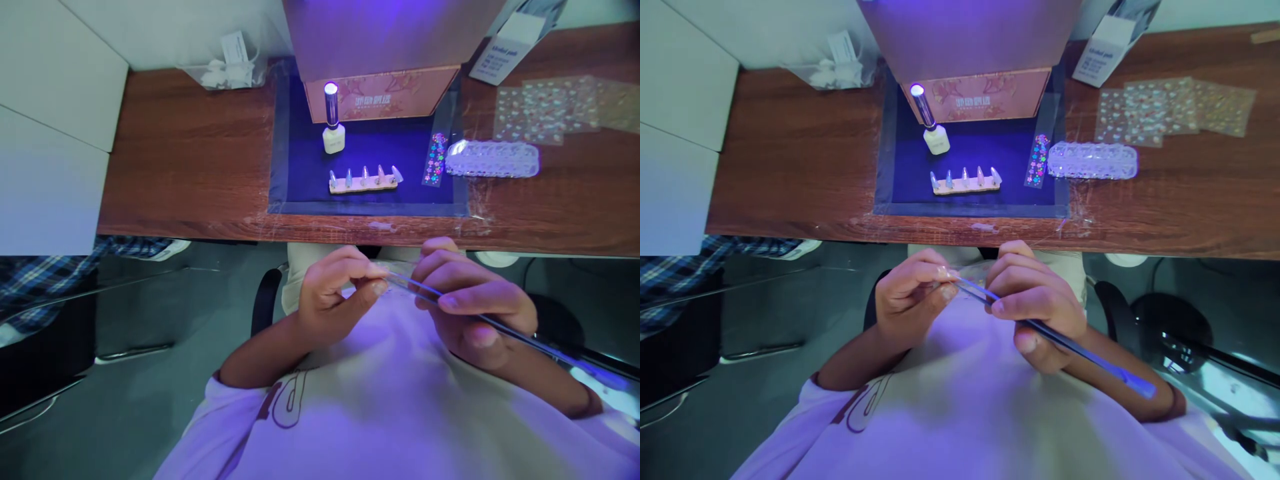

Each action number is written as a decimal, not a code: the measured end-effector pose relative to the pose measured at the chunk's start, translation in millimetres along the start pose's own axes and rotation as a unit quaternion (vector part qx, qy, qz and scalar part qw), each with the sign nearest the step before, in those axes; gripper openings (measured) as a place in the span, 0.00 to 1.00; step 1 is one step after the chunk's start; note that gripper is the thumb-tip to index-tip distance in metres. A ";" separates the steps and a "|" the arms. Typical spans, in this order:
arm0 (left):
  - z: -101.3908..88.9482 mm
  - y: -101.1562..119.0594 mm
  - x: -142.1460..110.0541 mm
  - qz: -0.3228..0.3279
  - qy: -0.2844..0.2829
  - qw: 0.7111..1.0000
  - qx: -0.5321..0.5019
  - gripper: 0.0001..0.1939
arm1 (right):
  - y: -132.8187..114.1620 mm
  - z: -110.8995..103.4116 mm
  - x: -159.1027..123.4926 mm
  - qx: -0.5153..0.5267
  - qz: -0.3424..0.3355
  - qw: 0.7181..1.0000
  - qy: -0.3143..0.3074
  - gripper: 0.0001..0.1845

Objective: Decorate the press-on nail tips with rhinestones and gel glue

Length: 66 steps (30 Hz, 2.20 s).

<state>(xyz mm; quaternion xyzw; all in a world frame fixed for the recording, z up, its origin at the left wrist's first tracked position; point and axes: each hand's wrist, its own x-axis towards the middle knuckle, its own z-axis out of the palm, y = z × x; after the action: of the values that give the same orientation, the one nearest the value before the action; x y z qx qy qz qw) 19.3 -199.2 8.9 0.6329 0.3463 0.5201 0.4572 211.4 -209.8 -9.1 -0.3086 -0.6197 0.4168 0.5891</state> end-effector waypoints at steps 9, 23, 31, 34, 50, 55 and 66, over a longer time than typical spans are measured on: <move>0.0 -0.3 1.3 0.001 -0.004 1.000 0.020 0.08 | -2.7 1.8 7.7 -0.020 -0.041 0.999 -0.016 0.14; 1.3 1.0 0.7 0.034 0.001 0.997 0.062 0.10 | -3.3 0.3 9.1 0.059 -0.040 0.997 -0.031 0.15; 1.6 1.2 -0.2 0.025 -0.006 0.998 0.052 0.10 | -2.3 -0.7 6.5 0.073 -0.016 0.996 -0.037 0.15; 1.5 2.5 0.1 0.025 -0.011 0.998 0.053 0.10 | -1.9 -0.9 5.1 0.071 -0.012 0.997 -0.038 0.15; 3.3 -1.9 -1.9 0.042 0.006 0.999 0.015 0.06 | -5.6 -0.9 2.5 0.088 -0.029 0.995 -0.037 0.16; 3.0 1.6 -0.2 0.050 -0.010 0.998 0.027 0.06 | -5.6 -3.3 1.1 0.076 -0.041 0.996 -0.033 0.15; 3.2 1.5 1.5 0.070 -0.009 0.995 0.068 0.04 | -4.4 -4.9 2.7 0.080 -0.045 0.995 -0.046 0.17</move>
<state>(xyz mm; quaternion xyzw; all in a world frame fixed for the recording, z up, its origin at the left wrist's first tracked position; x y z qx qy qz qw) 22.7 -199.0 10.7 0.6898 0.3314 0.5202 0.3792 216.5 -208.8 -4.2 -0.2126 -0.6241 0.4516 0.6011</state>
